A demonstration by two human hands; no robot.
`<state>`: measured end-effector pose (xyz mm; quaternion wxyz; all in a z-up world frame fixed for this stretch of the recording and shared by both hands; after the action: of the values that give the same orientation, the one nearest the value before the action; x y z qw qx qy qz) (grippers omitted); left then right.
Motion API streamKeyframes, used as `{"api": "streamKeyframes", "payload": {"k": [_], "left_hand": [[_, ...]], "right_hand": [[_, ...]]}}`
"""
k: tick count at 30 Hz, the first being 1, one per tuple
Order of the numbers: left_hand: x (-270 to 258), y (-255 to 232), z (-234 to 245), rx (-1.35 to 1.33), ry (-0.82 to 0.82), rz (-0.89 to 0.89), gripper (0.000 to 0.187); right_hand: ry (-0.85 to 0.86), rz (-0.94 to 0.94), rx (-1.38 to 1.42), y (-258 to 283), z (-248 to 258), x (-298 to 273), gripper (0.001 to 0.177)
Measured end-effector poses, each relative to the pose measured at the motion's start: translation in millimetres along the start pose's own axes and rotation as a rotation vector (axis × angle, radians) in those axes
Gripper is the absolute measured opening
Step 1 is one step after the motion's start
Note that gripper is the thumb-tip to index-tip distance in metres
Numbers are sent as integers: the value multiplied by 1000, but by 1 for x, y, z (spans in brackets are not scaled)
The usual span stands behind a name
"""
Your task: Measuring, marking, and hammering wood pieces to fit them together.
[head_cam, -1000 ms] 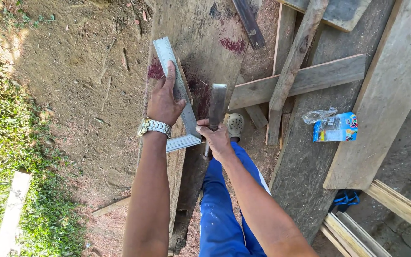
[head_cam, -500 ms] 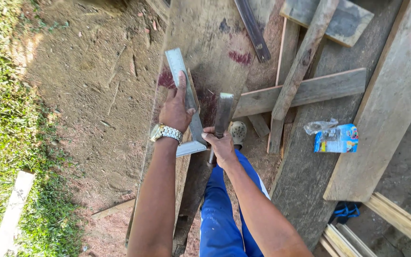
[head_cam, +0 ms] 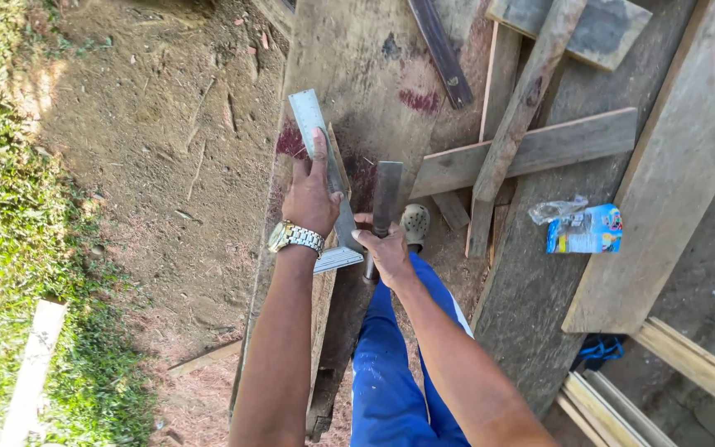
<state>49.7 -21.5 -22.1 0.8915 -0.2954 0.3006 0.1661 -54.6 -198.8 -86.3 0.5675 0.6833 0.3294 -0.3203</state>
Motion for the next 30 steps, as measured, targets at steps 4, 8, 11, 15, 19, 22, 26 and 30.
{"api": "streamKeyframes", "payload": {"k": [4, 8, 11, 15, 19, 22, 26, 30], "left_hand": [[1, 1, -2, 26, 15, 7, 122], [2, 2, -2, 23, 23, 7, 123], [1, -1, 0, 26, 24, 6, 123], [0, -3, 2, 31, 63, 45, 122], [1, 0, -1, 26, 27, 14, 122], [0, 0, 0, 23, 9, 1, 122], [2, 0, 0, 28, 25, 20, 121], [2, 3, -2, 22, 47, 44, 120]], "right_hand": [[53, 1, 87, 2, -7, 3, 36], [59, -29, 92, -4, -6, 6, 39], [36, -45, 38, -7, -4, 8, 38], [23, -63, 23, -11, -2, 11, 39], [39, -79, 34, -11, -2, 10, 39], [85, -63, 109, -8, -5, 10, 37], [74, -46, 94, -12, -2, 12, 37], [107, -38, 162, -6, -5, 10, 35]]}}
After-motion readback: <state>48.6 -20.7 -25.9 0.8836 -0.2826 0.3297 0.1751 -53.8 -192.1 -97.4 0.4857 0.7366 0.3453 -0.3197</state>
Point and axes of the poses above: each hand's wrist, its own x-axis towards the middle knuckle, its own z-axis out of the back of the hand, y = z × x, the point moved 4 cm from there along x, towards the middle knuckle, and after that the axes turned 1 degree about -z, right-handed, at the moved point
